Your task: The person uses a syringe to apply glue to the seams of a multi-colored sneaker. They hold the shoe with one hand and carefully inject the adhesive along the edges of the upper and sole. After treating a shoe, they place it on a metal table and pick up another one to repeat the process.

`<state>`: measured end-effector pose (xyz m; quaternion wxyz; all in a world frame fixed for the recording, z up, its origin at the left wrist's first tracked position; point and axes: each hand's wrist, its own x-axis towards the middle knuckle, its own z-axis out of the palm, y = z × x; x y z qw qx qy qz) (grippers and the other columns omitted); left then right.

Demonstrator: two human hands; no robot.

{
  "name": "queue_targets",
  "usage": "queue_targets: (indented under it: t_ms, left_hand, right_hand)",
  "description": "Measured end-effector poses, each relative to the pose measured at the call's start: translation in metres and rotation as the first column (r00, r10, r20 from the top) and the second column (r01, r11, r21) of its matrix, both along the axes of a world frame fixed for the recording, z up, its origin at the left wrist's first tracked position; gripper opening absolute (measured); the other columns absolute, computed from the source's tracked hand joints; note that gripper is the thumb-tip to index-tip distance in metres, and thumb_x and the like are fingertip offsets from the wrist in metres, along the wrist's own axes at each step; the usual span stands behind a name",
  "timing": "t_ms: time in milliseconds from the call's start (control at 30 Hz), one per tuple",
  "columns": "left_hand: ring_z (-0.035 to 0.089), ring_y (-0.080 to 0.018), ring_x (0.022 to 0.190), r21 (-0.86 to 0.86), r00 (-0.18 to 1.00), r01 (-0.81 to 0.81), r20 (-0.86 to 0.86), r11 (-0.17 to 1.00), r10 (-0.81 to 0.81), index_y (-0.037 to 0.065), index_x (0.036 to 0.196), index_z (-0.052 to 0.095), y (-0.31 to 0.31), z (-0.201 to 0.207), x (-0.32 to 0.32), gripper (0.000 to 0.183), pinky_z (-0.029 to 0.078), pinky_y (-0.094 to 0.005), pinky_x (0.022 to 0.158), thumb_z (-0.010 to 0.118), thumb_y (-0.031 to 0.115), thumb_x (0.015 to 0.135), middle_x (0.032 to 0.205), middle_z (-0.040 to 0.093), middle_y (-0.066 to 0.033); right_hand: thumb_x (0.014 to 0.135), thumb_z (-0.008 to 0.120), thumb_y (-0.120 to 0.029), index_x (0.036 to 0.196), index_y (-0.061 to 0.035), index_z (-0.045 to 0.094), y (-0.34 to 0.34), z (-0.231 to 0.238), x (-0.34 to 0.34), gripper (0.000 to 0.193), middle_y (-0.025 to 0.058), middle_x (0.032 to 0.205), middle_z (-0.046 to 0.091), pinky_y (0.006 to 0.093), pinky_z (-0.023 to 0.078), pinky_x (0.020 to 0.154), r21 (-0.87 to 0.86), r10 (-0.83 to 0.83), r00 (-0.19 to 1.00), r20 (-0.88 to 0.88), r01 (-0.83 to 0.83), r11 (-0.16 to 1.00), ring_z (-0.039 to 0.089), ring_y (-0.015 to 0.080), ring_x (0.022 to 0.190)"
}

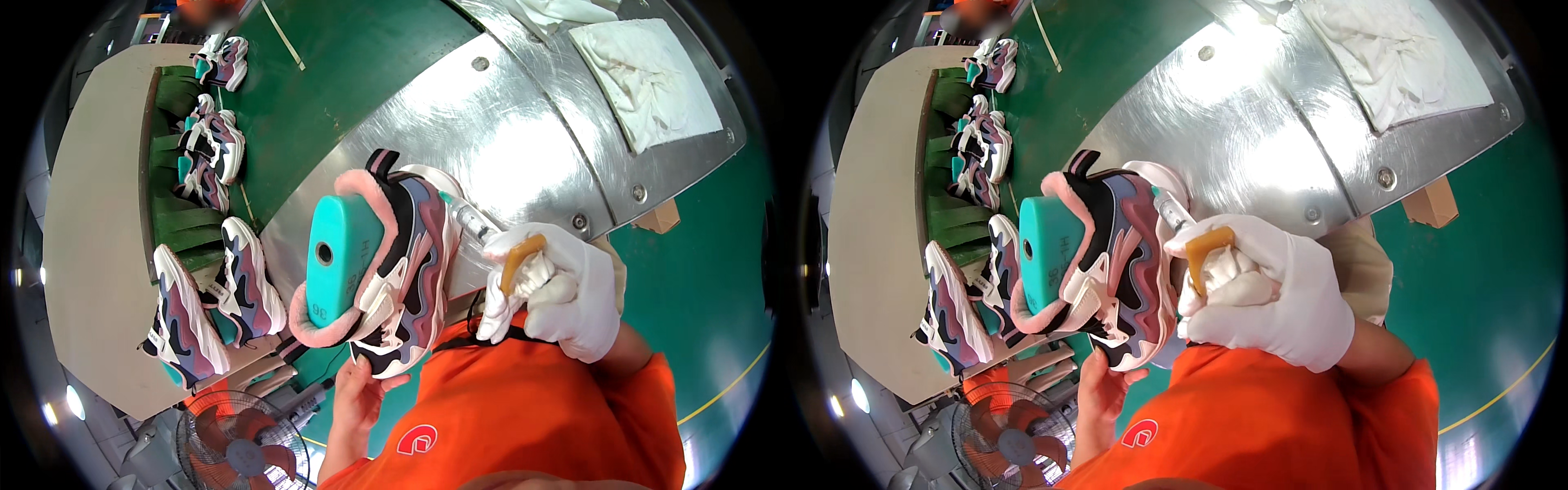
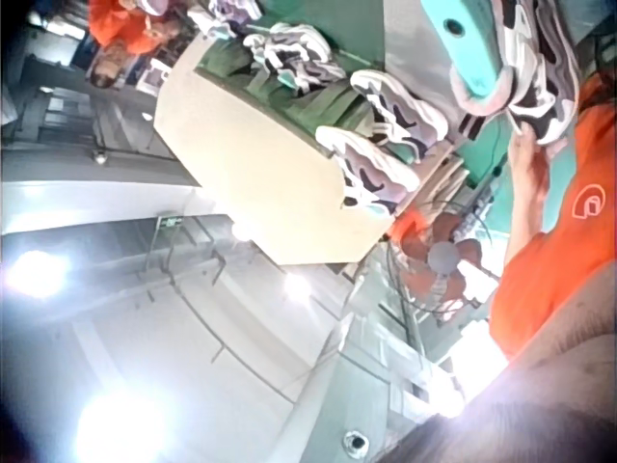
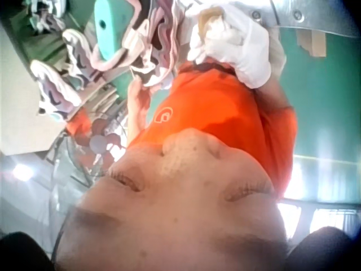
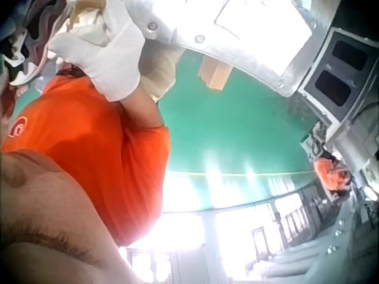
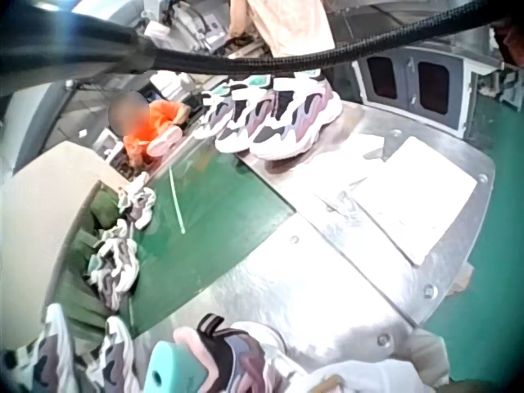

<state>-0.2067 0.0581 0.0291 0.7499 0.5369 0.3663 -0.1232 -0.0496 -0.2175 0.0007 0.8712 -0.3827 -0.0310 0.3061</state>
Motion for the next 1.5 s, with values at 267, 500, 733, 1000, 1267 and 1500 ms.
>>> queue_targets:
  t_ms: [267, 500, 733, 1000, 1267, 1500]
  left_hand:
    - [0.067, -0.0346, 0.098, -0.042, 0.991, 0.128, -0.023, 0.991, -0.129, -0.011, 0.127, 0.045, -0.007, -0.015, -0.006, 0.065, 0.061, -0.0406, 0.077, 0.068, 0.032, 0.084, 0.112, 0.063, -0.0233]
    - [0.068, -0.0253, 0.085, -0.227, 0.983, 0.184, 0.032, 0.956, -0.182, -0.009, 0.12, 0.052, -0.026, -0.012, 0.005, 0.05, 0.056, -0.0316, 0.074, 0.071, 0.015, 0.08, 0.106, 0.065, -0.021]
    - [0.065, -0.0235, 0.096, -0.252, 0.989, 0.148, 0.049, 0.956, -0.14, -0.008, 0.126, 0.05, -0.036, -0.017, 0.003, 0.057, 0.053, -0.0331, 0.084, 0.072, 0.015, 0.079, 0.112, 0.063, -0.0158]
    - [0.068, -0.0279, 0.089, -0.336, 0.984, 0.177, 0.091, 0.925, -0.155, -0.007, 0.126, 0.048, -0.039, -0.017, 0.005, 0.053, 0.057, -0.0338, 0.073, 0.069, 0.017, 0.083, 0.107, 0.064, -0.0186]
    - [0.07, -0.0304, 0.071, -0.134, 0.985, 0.144, 0.113, 0.98, -0.129, -0.009, 0.121, 0.049, -0.004, -0.018, 0.004, 0.07, 0.058, -0.0328, 0.055, 0.074, 0.04, 0.077, 0.091, 0.067, -0.0209]
    - [0.067, -0.0211, 0.076, 0.961, 0.925, 0.228, -0.165, 0.155, -0.342, -0.005, 0.12, 0.056, 0.049, 0.018, 0.059, 0.046, 0.051, -0.0304, 0.062, 0.068, 0.024, 0.087, 0.093, 0.068, -0.0112]
  right_hand:
    - [0.076, 0.068, 0.003, 0.116, 0.0052, 0.056, 0.004, 0.029, 0.0, 0.041, 0.0087, 0.085, 0.063, 0.0245, 0.053, 0.067, -0.06, -0.031, 0.996, -0.086, 0.026, 0.998, 0.065, 0.013, 0.075]
    - [0.078, 0.068, 0.002, 0.116, 0.0078, 0.055, 0.01, 0.045, -0.003, 0.041, 0.0093, 0.085, 0.063, 0.0241, 0.054, 0.068, -0.122, -0.021, 0.99, -0.142, 0.003, 0.992, 0.065, 0.0135, 0.074]
    - [0.077, 0.067, 0.005, 0.119, 0.0068, 0.054, 0.016, 0.049, -0.017, 0.044, 0.0103, 0.085, 0.064, 0.0255, 0.053, 0.069, -0.178, -0.05, 0.996, -0.079, 0.035, 0.983, 0.065, 0.0148, 0.075]
    - [0.069, 0.068, 0.012, 0.119, 0.0063, 0.055, 0.022, 0.041, -0.033, 0.051, 0.0102, 0.084, 0.063, 0.0268, 0.052, 0.07, -0.266, -0.092, 0.988, 0.124, 0.122, 0.956, 0.063, 0.0146, 0.077]
    - [0.06, 0.06, 0.018, 0.118, 0.006, 0.051, -0.002, 0.024, -0.038, 0.06, 0.0119, 0.088, 0.061, 0.0307, 0.052, 0.074, -0.123, -0.1, 0.969, 0.224, 0.13, 0.984, 0.064, 0.0195, 0.081]
    - [0.049, 0.073, 0.011, 0.125, 0.002, 0.047, -0.011, 0.005, -0.015, 0.08, 0.0065, 0.099, 0.057, 0.029, 0.046, 0.086, -0.338, -0.209, 0.907, 0.365, 0.339, 0.878, 0.055, 0.0158, 0.094]
